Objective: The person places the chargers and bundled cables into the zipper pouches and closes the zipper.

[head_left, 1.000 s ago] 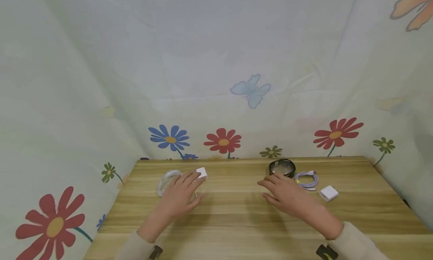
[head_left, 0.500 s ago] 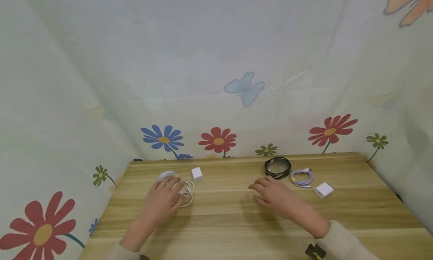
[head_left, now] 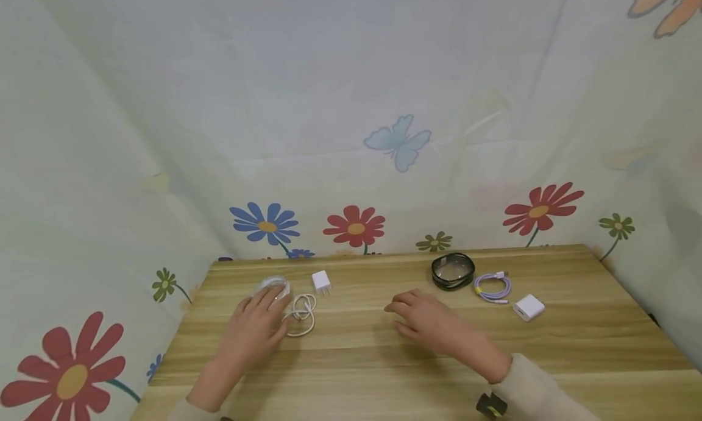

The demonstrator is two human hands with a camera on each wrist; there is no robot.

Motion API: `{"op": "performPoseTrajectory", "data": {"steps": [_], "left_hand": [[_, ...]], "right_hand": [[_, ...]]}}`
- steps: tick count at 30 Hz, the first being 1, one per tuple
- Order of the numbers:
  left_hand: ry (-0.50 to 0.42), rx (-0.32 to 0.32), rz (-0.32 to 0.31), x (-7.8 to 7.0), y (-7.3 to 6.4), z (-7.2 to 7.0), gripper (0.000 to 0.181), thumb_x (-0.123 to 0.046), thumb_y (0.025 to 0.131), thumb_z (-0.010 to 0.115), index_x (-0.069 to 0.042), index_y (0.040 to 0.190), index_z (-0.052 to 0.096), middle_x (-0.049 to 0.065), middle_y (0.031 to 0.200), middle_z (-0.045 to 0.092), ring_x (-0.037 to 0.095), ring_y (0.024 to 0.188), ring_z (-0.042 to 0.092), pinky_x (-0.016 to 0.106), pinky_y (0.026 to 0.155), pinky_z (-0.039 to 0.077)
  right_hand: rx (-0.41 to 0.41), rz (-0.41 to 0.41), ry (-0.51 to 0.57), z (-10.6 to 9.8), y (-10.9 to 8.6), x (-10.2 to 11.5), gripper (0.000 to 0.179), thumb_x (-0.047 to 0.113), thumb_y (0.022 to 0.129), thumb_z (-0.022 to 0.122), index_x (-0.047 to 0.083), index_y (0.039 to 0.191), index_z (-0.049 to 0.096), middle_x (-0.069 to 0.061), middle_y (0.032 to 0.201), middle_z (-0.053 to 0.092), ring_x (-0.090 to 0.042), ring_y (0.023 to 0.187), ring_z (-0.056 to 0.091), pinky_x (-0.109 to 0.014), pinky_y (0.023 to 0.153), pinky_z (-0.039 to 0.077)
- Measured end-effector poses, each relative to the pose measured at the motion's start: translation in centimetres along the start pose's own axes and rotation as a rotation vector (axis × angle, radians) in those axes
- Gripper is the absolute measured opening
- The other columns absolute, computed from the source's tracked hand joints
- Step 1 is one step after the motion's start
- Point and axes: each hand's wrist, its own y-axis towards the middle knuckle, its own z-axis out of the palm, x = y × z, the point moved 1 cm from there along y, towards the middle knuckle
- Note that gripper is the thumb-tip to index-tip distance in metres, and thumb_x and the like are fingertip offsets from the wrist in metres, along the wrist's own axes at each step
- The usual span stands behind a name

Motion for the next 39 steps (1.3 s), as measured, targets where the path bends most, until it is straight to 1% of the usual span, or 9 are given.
{"op": "performPoseTrajectory", "data": {"steps": [6, 9, 13, 17, 24, 28, 32, 35, 39], "left_hand": [[-0.012, 0.031, -0.023, 0.9, -0.1, 0.5, 0.053, -0.035, 0.096, 0.067, -0.018, 0.146, 0.057, 0.011, 0.156, 0.052, 0.039, 0.144, 0.048, 0.065, 0.111, 0.044], [-0.002, 0.044, -0.023, 1.4, -0.1, 0.7, 0.056, -0.034, 0.096, 0.068, -0.017, 0.148, 0.055, 0.011, 0.157, 0.050, 0.040, 0.145, 0.047, 0.066, 0.111, 0.043], [0.007, 0.040, -0.010, 1.7, 0.3, 1.0, 0.059, -0.035, 0.095, 0.070, -0.017, 0.149, 0.054, 0.011, 0.158, 0.049, 0.041, 0.145, 0.047, 0.066, 0.111, 0.043], [-0.007, 0.041, -0.018, 2.0, 0.4, 1.3, 0.057, -0.036, 0.096, 0.068, -0.019, 0.149, 0.054, 0.011, 0.158, 0.049, 0.042, 0.145, 0.046, 0.067, 0.110, 0.043], [-0.036, 0.070, -0.068, 3.1, -0.3, 1.6, 0.055, -0.035, 0.098, 0.065, -0.021, 0.149, 0.053, 0.012, 0.157, 0.049, 0.044, 0.145, 0.045, 0.069, 0.111, 0.040], [-0.027, 0.073, -0.063, 3.5, -0.1, 1.7, 0.052, -0.034, 0.099, 0.064, -0.020, 0.148, 0.054, 0.015, 0.156, 0.050, 0.045, 0.143, 0.046, 0.069, 0.110, 0.041], [-0.014, 0.074, -0.058, 3.7, 0.3, 1.8, 0.050, -0.032, 0.098, 0.065, -0.018, 0.146, 0.056, 0.015, 0.153, 0.052, 0.046, 0.140, 0.049, 0.069, 0.108, 0.043], [-0.017, 0.082, -0.058, 3.8, 0.5, 1.9, 0.050, -0.032, 0.098, 0.064, -0.018, 0.146, 0.056, 0.016, 0.153, 0.053, 0.046, 0.139, 0.049, 0.069, 0.107, 0.043], [-0.033, 0.088, -0.057, 4.3, 0.7, 2.1, 0.049, -0.032, 0.099, 0.062, -0.019, 0.146, 0.056, 0.016, 0.152, 0.053, 0.046, 0.138, 0.050, 0.070, 0.105, 0.044]], "right_hand": [[0.024, -0.034, 0.024, 0.3, 1.3, 1.1, 0.030, 0.024, 0.101, 0.063, 0.012, 0.129, 0.068, -0.010, 0.128, 0.069, -0.030, 0.123, 0.063, -0.049, 0.106, 0.052], [0.009, -0.060, 0.014, 0.5, 1.9, 1.5, 0.030, 0.023, 0.100, 0.065, 0.013, 0.128, 0.068, -0.009, 0.128, 0.069, -0.030, 0.122, 0.063, -0.048, 0.104, 0.053], [-0.009, -0.081, -0.014, 0.6, 2.2, 1.7, 0.031, 0.025, 0.100, 0.065, 0.014, 0.129, 0.068, -0.010, 0.131, 0.068, -0.029, 0.124, 0.063, -0.048, 0.104, 0.053], [0.007, -0.094, -0.033, 0.6, 2.7, 2.0, 0.033, 0.025, 0.100, 0.064, 0.015, 0.131, 0.067, -0.011, 0.136, 0.065, -0.030, 0.127, 0.061, -0.048, 0.105, 0.053], [0.075, -0.103, -0.036, 1.3, 3.7, 3.1, 0.033, 0.030, 0.104, 0.059, 0.018, 0.134, 0.065, -0.008, 0.141, 0.063, -0.027, 0.131, 0.059, -0.047, 0.106, 0.053], [0.079, -0.112, -0.035, 1.7, 4.3, 3.7, 0.034, 0.029, 0.104, 0.058, 0.018, 0.135, 0.065, -0.004, 0.141, 0.064, -0.024, 0.131, 0.059, -0.044, 0.106, 0.054], [0.066, -0.139, -0.045, 2.0, 4.8, 4.2, 0.035, 0.029, 0.104, 0.056, 0.017, 0.135, 0.066, -0.001, 0.138, 0.066, -0.021, 0.130, 0.060, -0.043, 0.102, 0.055], [0.064, -0.146, -0.046, 2.2, 5.1, 4.6, 0.035, 0.030, 0.104, 0.056, 0.017, 0.135, 0.066, 0.000, 0.137, 0.068, -0.020, 0.129, 0.061, -0.043, 0.101, 0.056], [0.081, -0.144, -0.054, 2.5, 5.7, 5.0, 0.035, 0.032, 0.105, 0.056, 0.019, 0.136, 0.065, 0.001, 0.135, 0.068, -0.020, 0.127, 0.063, -0.041, 0.102, 0.055]]}}
